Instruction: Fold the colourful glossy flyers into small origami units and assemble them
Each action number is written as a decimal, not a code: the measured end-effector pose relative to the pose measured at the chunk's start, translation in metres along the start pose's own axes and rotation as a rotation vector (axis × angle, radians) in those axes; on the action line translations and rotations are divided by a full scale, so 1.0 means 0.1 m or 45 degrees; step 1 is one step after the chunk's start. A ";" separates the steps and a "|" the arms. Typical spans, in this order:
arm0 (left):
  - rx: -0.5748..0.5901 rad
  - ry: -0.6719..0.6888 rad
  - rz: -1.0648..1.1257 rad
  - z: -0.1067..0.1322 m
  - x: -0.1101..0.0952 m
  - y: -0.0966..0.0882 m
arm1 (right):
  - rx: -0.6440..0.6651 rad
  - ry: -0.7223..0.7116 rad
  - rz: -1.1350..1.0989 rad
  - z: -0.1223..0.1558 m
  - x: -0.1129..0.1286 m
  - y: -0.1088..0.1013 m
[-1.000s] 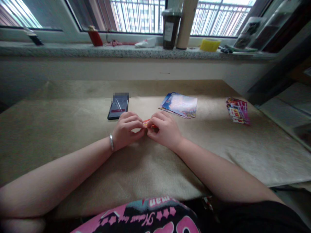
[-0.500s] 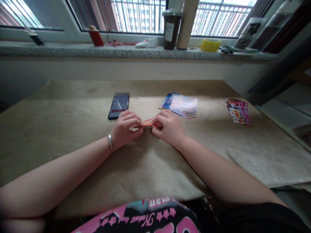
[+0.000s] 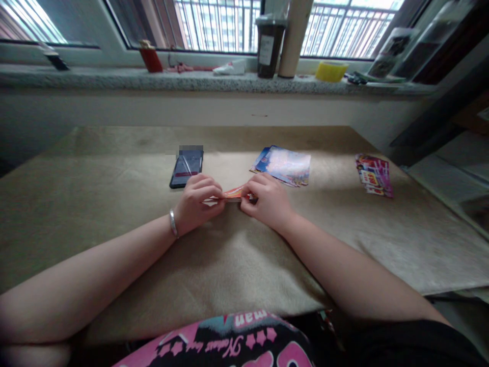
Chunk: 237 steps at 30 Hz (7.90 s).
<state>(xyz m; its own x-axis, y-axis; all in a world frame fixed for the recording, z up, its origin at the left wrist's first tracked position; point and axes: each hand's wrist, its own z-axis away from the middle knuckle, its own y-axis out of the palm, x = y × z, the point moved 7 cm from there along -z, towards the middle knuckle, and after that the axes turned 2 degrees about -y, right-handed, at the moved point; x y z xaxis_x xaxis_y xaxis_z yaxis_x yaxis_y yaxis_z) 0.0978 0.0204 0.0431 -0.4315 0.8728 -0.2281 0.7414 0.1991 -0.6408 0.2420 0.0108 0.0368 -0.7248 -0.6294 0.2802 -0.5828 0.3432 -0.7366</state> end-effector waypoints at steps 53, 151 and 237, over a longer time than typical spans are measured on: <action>0.258 0.156 -0.203 0.11 0.00 0.00 | -0.185 -0.059 0.032 0.01 -0.15 -0.10; 0.835 0.311 -0.224 0.23 -0.12 0.34 | 0.287 0.157 -0.391 0.08 -0.54 0.31; 0.790 -0.098 -0.024 0.25 0.11 0.41 | -0.181 0.845 -0.902 0.13 -0.62 0.24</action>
<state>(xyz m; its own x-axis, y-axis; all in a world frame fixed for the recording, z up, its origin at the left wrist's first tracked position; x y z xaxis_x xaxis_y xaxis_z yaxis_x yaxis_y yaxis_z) 0.1110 0.0276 -0.0040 -0.4950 0.8322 -0.2499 0.3066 -0.1018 -0.9464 0.2770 0.0491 -0.0060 -0.2240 -0.2174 0.9500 -0.9699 0.1454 -0.1954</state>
